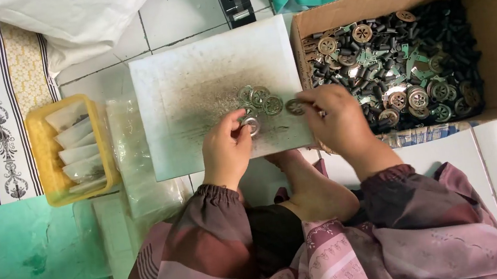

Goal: The person sorts small metal buttons from a cardboard box onto a white foam board, then places them into small plastic bags. The person also sorts small metal clips from the same box.

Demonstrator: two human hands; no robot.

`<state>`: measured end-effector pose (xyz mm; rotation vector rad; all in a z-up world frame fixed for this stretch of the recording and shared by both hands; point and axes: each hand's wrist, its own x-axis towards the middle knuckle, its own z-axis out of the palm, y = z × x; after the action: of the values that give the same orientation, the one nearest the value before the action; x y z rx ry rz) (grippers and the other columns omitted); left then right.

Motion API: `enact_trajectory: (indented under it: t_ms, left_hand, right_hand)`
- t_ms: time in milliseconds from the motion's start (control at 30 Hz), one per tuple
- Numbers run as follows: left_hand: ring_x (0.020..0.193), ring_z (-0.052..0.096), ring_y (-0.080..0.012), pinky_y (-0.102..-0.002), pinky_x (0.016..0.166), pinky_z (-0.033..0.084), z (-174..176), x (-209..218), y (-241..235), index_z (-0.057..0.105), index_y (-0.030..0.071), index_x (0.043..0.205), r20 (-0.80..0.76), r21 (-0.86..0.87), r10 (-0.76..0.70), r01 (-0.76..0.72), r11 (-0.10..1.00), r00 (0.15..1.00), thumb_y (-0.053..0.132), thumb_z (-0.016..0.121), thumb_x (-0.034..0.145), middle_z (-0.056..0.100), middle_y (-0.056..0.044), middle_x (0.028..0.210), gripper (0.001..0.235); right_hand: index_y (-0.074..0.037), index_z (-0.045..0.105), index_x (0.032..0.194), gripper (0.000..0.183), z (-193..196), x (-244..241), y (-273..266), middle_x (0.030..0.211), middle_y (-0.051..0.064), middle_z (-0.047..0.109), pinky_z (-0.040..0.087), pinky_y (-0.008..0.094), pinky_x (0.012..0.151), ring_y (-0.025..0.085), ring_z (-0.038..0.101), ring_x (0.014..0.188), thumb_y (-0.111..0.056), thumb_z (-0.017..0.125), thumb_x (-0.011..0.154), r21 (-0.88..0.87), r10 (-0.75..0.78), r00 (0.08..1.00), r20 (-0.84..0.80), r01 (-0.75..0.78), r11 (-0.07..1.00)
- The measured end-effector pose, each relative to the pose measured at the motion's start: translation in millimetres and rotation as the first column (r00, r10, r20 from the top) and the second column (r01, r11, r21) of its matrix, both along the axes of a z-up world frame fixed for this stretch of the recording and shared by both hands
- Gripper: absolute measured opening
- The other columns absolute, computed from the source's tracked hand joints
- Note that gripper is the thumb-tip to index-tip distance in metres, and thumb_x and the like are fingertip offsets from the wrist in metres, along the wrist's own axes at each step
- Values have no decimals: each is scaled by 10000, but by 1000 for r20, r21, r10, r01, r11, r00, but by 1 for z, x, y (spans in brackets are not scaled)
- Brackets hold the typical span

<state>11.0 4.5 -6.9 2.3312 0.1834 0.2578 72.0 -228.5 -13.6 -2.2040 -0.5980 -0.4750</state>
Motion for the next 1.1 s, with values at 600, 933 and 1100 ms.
enact_trajectory:
  t_ms: [600, 933, 1100]
  left_hand:
    - [1147, 552, -314, -457, 914, 467, 9, 7, -87, 719, 169, 1104, 134, 368, -385, 315, 875, 913, 263, 736, 906, 578, -65, 1203, 219]
    - [1034, 660, -295, -421, 860, 541, -52, 74, -248, 714, 133, 1047, -236, 208, -660, 700, 683, 713, 189, 619, 980, 623, -47, 987, 129]
    - [1030, 667, -344, -474, 847, 553, -84, 85, -265, 712, 89, 1057, -439, 214, -585, 712, 669, 682, 269, 719, 935, 642, -119, 1007, 218]
  right_hand:
    - [-50, 787, 1048, 184, 16, 17, -80, 989, 158, 724, 581, 441, 875, 365, 693, 1008, -43, 793, 865, -173, 104, 990, -95, -120, 978]
    - [-163, 811, 1118, 213, -65, 38, -228, 1077, 113, 729, 594, 481, 865, 363, 658, 1150, -173, 712, 930, -623, -466, 729, -502, 69, 779]
    - [-295, 792, 1059, 257, -104, 57, -211, 1098, -7, 683, 561, 434, 885, 260, 587, 1173, -331, 682, 829, -815, -546, 734, -403, -17, 579]
